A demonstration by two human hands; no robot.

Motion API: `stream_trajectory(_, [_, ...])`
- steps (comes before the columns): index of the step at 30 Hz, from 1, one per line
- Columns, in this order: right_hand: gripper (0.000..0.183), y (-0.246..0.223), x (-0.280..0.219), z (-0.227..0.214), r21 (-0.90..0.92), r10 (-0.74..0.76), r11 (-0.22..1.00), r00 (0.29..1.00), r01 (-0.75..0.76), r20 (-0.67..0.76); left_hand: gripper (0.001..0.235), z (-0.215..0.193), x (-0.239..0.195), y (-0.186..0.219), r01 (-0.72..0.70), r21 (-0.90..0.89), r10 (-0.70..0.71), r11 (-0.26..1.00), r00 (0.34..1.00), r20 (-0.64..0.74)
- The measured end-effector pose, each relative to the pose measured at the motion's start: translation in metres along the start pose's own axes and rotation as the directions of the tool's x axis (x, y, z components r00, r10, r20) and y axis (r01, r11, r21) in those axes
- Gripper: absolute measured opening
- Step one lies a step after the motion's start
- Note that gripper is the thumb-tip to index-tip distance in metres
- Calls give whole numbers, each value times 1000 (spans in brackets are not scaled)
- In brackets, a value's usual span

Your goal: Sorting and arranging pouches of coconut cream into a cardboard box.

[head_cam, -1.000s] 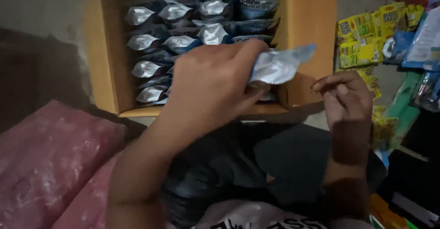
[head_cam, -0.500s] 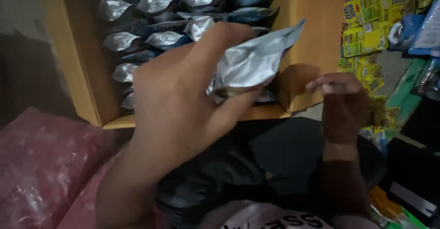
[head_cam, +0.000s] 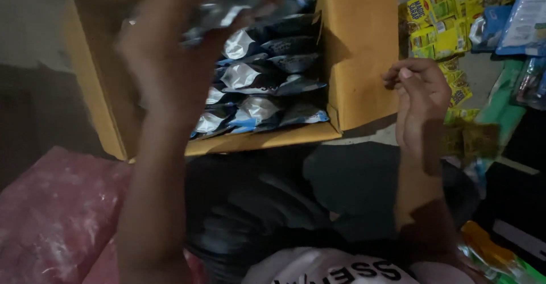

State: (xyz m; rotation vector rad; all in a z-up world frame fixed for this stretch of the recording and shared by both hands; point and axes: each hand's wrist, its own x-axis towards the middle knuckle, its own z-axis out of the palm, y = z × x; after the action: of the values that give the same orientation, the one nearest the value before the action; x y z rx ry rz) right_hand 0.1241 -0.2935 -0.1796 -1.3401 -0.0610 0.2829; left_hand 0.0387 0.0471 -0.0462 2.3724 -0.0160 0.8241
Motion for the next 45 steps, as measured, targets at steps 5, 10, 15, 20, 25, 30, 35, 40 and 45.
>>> stream_trajectory(5, [11, -11, -1, 6, 14, -27, 1000, 1000, 27, 0, 41, 62, -10, -23, -92, 76, 87, 993, 994, 68])
stream_trajectory(10, [10, -8, 0, 6, 21, 11, 1000, 1000, -11, -2, 44, 96, -22, -53, 29, 15, -32, 999, 975, 221])
stream_trajectory(15, [9, -8, -1, 8, -24, -7, 1000, 999, 7, 33, 50, 123, -37, -82, 114, 22, -114, 993, 926, 358])
stream_trajectory(20, [10, -11, -2, 9, -79, -12, 997, 999, 15, 40, 84, 115, -33, -53, 22, -27, -13, 999, 952, 306])
stream_trajectory(25, [10, -13, -2, 9, -96, -30, 995, 999, 32, 23, 97, 122, -45, -45, -77, 299, 24, 951, 984, 177])
stream_trajectory(30, [9, -10, -1, 9, -44, -24, 999, 999, 25, 27, 77, 110, -41, -15, 17, 484, -157, 875, 955, 250])
stream_trajectory(35, [10, -5, 0, 7, -86, -23, 996, 999, 26, 39, 84, 123, -48, -33, -45, 400, -103, 915, 934, 342])
stream_trajectory(40, [9, -4, 1, 9, -73, -20, 997, 999, 22, 39, 82, 123, -41, -38, -84, 356, -99, 931, 880, 465])
stream_trajectory(45, [9, 14, 3, -1, -51, -42, 998, 999, 43, 10, 90, 129, -44, -52, -118, 273, -46, 955, 848, 528])
